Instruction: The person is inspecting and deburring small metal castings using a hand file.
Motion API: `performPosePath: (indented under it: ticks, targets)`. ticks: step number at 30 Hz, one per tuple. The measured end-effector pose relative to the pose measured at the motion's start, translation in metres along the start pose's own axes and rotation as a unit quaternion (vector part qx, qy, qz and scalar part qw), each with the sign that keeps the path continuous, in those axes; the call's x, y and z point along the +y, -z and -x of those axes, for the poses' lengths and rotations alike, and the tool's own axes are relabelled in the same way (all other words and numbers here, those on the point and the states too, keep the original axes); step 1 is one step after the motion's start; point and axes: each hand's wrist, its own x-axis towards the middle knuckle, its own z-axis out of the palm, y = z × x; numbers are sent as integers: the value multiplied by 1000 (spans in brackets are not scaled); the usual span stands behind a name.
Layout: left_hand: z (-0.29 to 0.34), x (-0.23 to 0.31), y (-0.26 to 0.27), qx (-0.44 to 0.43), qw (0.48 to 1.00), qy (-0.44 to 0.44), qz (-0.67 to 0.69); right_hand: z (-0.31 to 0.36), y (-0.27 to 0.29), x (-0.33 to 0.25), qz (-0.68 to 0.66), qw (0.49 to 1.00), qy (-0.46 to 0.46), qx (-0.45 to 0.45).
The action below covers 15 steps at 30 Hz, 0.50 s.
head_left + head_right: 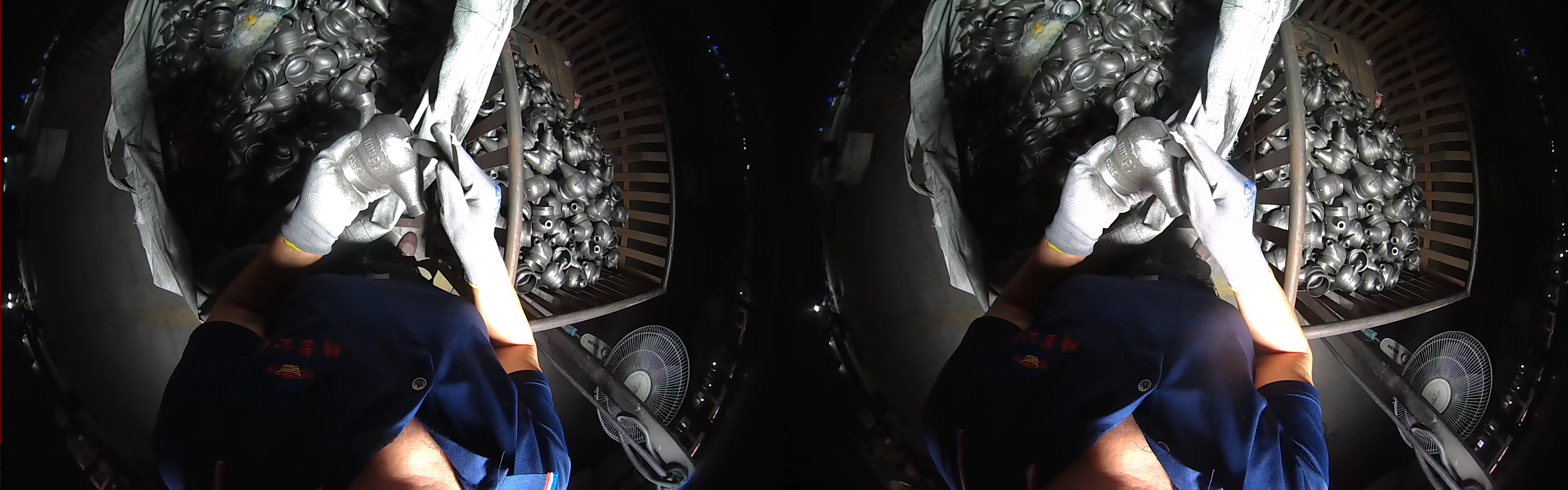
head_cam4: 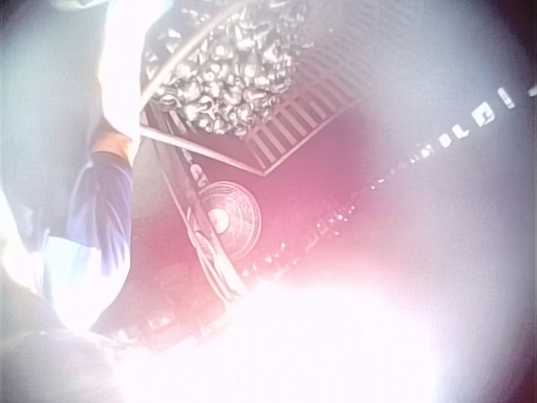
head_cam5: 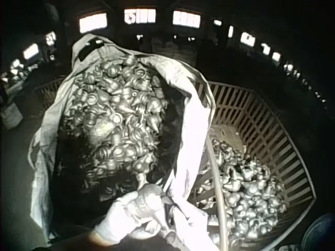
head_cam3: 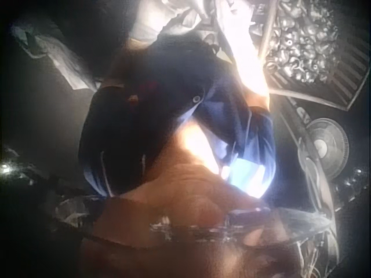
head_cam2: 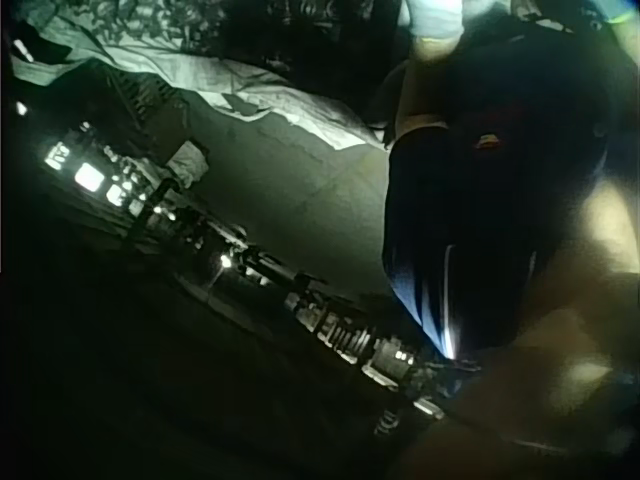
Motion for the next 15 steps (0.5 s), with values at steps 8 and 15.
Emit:
performPosePath:
  ticks: [8, 15]
  targets:
    - [1, -1, 3, 37, 999, 12, -29, 0, 3, 6, 152, 981, 115, -40]
    - [-3, 4, 8, -32, 996, 62, 50, 8, 7, 21, 43, 995, -52, 75]
